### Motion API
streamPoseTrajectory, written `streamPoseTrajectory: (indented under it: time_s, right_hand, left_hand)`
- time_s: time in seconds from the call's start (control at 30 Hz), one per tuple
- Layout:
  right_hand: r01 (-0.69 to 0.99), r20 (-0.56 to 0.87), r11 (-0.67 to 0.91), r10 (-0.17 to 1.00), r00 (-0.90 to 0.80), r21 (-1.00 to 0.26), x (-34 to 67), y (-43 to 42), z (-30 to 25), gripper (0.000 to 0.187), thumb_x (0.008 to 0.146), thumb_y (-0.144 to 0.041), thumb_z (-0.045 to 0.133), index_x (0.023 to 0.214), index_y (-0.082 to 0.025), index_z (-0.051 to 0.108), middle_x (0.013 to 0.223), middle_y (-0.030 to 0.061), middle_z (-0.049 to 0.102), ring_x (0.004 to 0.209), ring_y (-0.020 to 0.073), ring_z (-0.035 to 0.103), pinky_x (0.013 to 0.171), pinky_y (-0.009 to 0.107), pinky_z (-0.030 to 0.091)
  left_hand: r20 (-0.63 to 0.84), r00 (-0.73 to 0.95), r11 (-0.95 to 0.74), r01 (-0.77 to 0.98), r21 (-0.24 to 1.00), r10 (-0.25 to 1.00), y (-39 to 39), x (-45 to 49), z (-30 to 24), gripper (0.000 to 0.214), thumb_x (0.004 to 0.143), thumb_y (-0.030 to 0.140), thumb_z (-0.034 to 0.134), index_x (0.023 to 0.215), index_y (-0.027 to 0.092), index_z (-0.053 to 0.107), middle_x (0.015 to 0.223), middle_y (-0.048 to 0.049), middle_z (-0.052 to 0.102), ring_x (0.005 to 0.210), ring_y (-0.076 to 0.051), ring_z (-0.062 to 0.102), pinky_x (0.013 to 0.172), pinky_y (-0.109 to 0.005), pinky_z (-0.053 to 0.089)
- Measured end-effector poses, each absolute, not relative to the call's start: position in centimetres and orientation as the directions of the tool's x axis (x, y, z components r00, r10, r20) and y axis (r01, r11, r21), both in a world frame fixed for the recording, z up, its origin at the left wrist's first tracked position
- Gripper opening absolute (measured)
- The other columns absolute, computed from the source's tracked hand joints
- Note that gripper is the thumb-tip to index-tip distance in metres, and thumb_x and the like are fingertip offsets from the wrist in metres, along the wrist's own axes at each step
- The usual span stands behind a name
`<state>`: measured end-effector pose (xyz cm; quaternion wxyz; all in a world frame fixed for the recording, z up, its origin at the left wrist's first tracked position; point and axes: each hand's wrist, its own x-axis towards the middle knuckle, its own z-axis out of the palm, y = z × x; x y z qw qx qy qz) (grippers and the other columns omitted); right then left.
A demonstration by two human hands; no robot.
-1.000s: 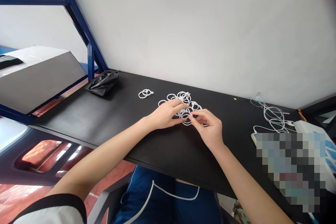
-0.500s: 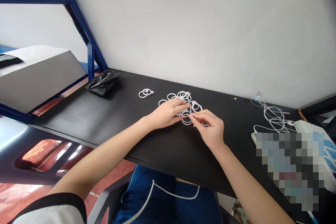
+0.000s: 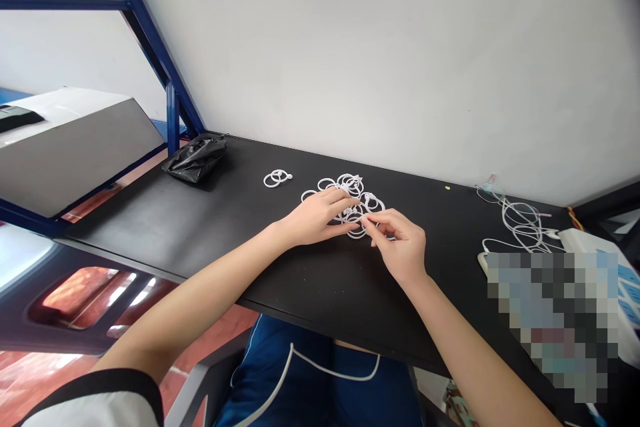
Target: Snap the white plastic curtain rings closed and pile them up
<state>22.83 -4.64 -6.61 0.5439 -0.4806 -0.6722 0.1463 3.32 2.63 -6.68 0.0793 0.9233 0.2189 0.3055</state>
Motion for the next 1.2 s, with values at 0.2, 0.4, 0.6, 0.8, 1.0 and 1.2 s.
streamPoseTrajectory:
  time_s: [0.2,0.4,0.6,0.8,1.0,1.2]
  right_hand:
    - [0.494,0.587,0.486,0.808,0.061,-0.721,22.8,-4.6,-6.7,0.006,0.086,-0.024,0.07,0.085,-0.021,0.075,0.087,0.0035,0.072,0.047,0.0092,0.058,0.047,0.028,0.053]
    - [0.493,0.57,0.469,0.819,0.068,-0.732,22.7,-4.7,-6.7,0.008,0.087,-0.027,0.069,0.088,-0.021,0.075,0.091,0.0051,0.073,0.048,0.0099,0.059,0.047,0.029,0.054]
    - [0.501,0.531,0.429,0.844,0.073,-0.752,23.0,-4.7,-6.7,0.01,0.086,-0.03,0.069,0.09,-0.022,0.075,0.087,0.0046,0.073,0.05,0.0115,0.059,0.053,0.031,0.056]
    - [0.44,0.449,0.368,0.889,0.092,-0.819,22.9,-4.6,-6.4,0.014,0.081,-0.032,0.073,0.089,-0.021,0.075,0.081,0.0043,0.074,0.05,0.0127,0.062,0.055,0.03,0.056]
    - [0.287,0.348,0.293,0.923,0.164,-0.912,23.6,-3.5,-3.7,0.028,0.079,-0.042,0.074,0.09,-0.016,0.072,0.077,0.0061,0.073,0.046,0.0121,0.061,0.046,0.027,0.054]
    - [0.232,0.314,0.29,0.947,0.073,-0.928,25.5,-1.0,2.3,0.026,0.076,-0.041,0.077,0.085,-0.017,0.074,0.074,0.0056,0.075,0.044,0.0099,0.057,0.046,0.026,0.053]
  left_hand:
    - [0.548,0.705,-0.893,0.358,0.272,0.45,2.7,3.3,-6.5,0.042,0.099,0.046,0.049,0.126,0.015,0.058,0.112,-0.0124,0.066,0.101,-0.022,0.061,0.083,-0.034,0.053]
    - [0.543,0.706,-0.89,0.363,0.276,0.456,2.6,3.2,-6.2,0.042,0.099,0.047,0.048,0.124,0.014,0.058,0.111,-0.0122,0.065,0.101,-0.022,0.059,0.083,-0.035,0.052]
    - [0.529,0.689,-0.868,0.382,0.317,0.496,2.5,3.2,-6.1,0.041,0.096,0.049,0.054,0.119,0.016,0.059,0.109,-0.011,0.064,0.098,-0.021,0.058,0.084,-0.035,0.052]
    - [0.578,0.596,-0.83,0.385,0.404,0.558,2.5,3.2,-6.3,0.033,0.088,0.046,0.063,0.102,0.016,0.061,0.099,-0.0087,0.064,0.091,-0.02,0.057,0.08,-0.033,0.051]
    - [0.595,0.53,-0.796,0.378,0.472,0.605,3.2,2.9,-4.3,0.031,0.084,0.043,0.067,0.097,0.016,0.061,0.085,-0.0035,0.059,0.084,-0.017,0.055,0.078,-0.031,0.05]
    - [0.63,0.591,-0.86,0.281,0.425,0.504,3.8,3.6,2.5,0.024,0.079,0.035,0.071,0.092,0.017,0.062,0.085,-0.0019,0.06,0.078,-0.015,0.054,0.074,-0.029,0.047]
